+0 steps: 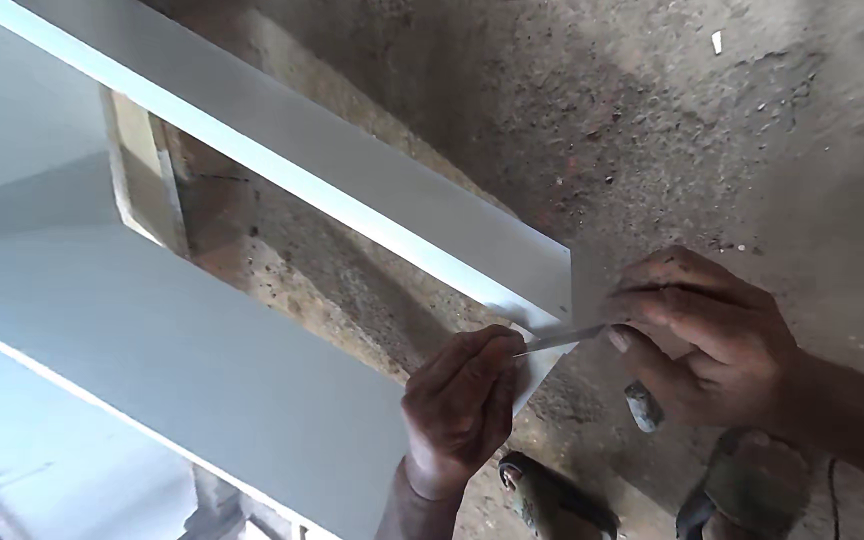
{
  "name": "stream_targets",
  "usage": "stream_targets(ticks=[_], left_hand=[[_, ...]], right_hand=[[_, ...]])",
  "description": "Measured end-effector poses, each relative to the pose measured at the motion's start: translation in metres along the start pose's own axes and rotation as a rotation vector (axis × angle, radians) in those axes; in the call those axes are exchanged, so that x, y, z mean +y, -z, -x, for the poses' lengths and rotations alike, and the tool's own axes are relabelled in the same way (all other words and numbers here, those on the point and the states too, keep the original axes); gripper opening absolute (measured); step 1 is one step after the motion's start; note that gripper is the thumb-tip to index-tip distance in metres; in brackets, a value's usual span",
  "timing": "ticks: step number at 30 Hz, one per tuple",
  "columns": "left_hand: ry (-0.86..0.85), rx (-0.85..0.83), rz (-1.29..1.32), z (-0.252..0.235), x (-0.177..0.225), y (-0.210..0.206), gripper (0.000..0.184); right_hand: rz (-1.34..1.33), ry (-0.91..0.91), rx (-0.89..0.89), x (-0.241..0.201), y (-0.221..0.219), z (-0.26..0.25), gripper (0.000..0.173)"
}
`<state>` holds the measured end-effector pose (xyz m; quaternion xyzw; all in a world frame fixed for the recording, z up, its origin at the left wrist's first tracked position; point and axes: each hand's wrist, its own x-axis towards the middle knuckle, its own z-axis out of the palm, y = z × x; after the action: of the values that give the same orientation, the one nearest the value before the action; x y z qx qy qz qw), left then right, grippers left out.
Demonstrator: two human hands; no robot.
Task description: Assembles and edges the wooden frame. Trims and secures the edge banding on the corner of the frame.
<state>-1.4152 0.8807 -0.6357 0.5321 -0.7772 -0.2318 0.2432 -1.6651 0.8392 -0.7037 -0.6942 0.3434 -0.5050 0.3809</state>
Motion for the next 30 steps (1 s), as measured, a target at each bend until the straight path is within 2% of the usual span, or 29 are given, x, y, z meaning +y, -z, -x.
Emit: stream_targets(ticks=[16, 24, 30], left_hand=[[-0.050, 0.008, 0.034, -0.002, -0.005, -0.001, 0.014], [-0.117, 0.048, 0.153, -0.003, -0.013, -0.006, 0.014], [-0.122, 0.059, 0.215, -0.004, -0.016, -0.008, 0.016]], right_hand=[[0.146, 0.206, -0.146, 0.005, 0.003, -0.007, 0.013], [0.225, 0.229, -0.147, 0.005, 0.002, -0.003, 0.012], [0.306, 0.174, -0.164, -0.002, 0.004, -0.001, 0.012]])
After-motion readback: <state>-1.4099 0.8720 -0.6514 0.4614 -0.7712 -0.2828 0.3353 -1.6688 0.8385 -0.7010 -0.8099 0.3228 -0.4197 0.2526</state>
